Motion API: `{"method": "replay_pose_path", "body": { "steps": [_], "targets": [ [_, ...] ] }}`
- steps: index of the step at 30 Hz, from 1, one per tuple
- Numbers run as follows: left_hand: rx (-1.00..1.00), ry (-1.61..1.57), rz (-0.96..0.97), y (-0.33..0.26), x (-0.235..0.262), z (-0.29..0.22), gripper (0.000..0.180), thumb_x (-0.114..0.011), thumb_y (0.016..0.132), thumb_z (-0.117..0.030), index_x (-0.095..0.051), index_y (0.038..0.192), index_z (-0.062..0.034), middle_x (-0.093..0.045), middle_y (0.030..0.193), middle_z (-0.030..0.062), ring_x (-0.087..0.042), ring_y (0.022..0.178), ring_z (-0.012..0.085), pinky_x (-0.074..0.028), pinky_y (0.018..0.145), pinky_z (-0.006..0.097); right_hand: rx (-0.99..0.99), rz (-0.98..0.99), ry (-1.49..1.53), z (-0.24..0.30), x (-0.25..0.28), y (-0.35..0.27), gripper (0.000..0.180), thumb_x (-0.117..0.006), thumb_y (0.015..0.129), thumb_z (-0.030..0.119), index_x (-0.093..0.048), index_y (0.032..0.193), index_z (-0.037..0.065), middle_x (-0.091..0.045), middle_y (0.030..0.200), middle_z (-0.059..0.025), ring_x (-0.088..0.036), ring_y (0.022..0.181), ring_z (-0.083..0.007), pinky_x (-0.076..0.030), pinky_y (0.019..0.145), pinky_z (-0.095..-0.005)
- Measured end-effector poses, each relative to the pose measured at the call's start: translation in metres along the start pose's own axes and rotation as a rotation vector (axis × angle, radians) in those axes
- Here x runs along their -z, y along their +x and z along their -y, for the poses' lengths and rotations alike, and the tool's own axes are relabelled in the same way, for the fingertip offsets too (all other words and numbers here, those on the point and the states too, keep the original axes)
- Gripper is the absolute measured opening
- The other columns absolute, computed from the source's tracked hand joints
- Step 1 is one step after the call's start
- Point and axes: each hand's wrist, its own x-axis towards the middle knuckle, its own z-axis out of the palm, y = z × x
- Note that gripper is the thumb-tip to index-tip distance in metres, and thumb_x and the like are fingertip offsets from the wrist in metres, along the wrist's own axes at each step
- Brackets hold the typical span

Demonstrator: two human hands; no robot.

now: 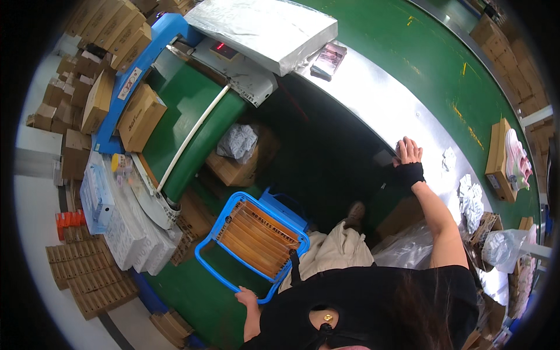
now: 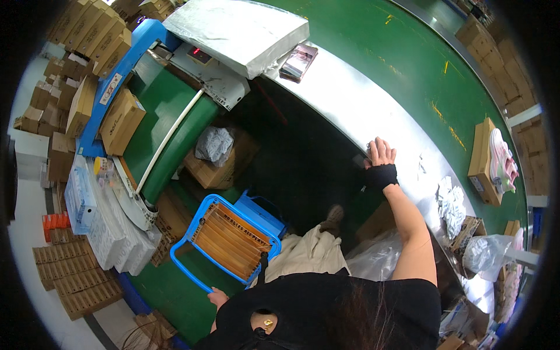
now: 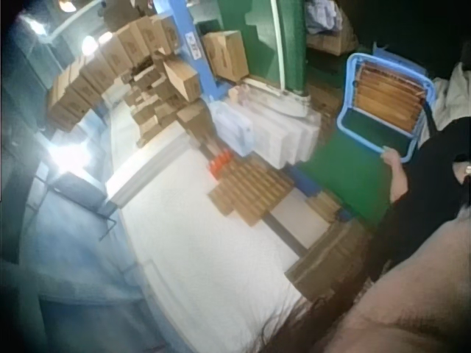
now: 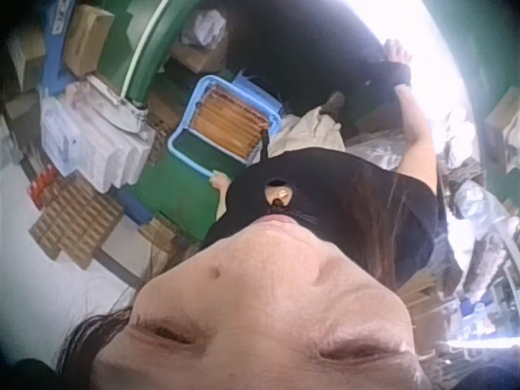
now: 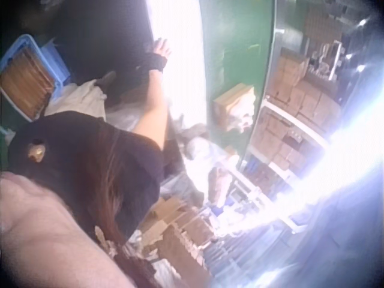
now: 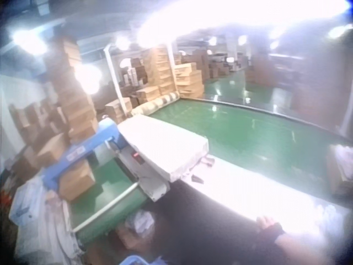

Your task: The person lines shoe boxes with wrapping paper, packs shoes into the boxes, closes the lids, and places the packaged boxes onto the conveyor belt.

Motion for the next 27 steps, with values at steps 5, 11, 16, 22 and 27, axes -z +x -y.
{"method": "replay_pose_path", "body": {
  "steps": [5,11,16,22,27],
  "targets": [
    [0.026,-0.032,0.145,0.086,0.002,0.028,0.038,-0.045,0.087,-0.027,-0.038,0.090,0.0109,-0.054,0.071,0.0254,-0.055,0.045,0.0324,-0.050,0.038,0.038,-0.021,-0.011,0.004,0.002,-0.002,-0.001,0.063,-0.063,0.065,0.016,-0.037,0.122,0.011,-0.034,0.128,-0.0119,-0.031,0.120,-0.0317,-0.025,0.094,-0.0556],
    [0.178,-0.022,0.171,0.131,0.013,0.013,0.038,-0.048,0.087,-0.024,-0.034,0.096,0.0106,-0.055,0.073,0.0249,-0.054,0.041,0.0316,-0.049,0.036,0.038,-0.017,-0.019,0.013,-0.004,-0.007,0.001,0.064,-0.064,0.065,0.017,-0.037,0.122,0.011,-0.034,0.129,-0.0113,-0.031,0.120,-0.0310,-0.025,0.095,-0.0559],
    [-0.036,0.703,-0.163,0.079,0.017,-0.064,0.056,-0.051,0.084,-0.033,-0.030,0.121,0.0028,-0.038,0.121,0.0245,-0.049,0.103,0.0328,-0.043,0.069,0.055,0.003,-0.020,-0.039,-0.010,-0.006,-0.003,0.066,-0.064,0.065,0.018,-0.035,0.124,0.011,-0.034,0.130,-0.0129,-0.035,0.117,-0.0323,-0.028,0.093,-0.0532],
    [-0.584,0.497,-0.060,0.042,-0.076,-0.155,0.060,-0.036,0.087,-0.046,-0.022,0.135,-0.0122,-0.017,0.138,0.0206,-0.023,0.125,0.0360,-0.025,0.090,0.060,0.035,-0.073,-0.040,-0.007,-0.005,-0.003,0.063,-0.065,0.063,0.017,-0.041,0.121,0.011,-0.039,0.126,-0.0127,-0.039,0.114,-0.0308,-0.033,0.088,-0.0516],
    [-0.624,0.581,-0.047,0.050,-0.120,-0.211,0.059,-0.026,0.089,-0.048,-0.021,0.136,-0.0121,-0.010,0.141,0.0186,-0.012,0.129,0.0366,-0.018,0.094,0.061,0.341,-0.309,0.291,0.045,-0.011,-0.014,0.040,-0.063,0.058,0.009,-0.055,0.097,0.007,-0.050,0.103,-0.0140,-0.054,0.085,-0.0300,-0.039,0.062,-0.0383]
  ]
}}
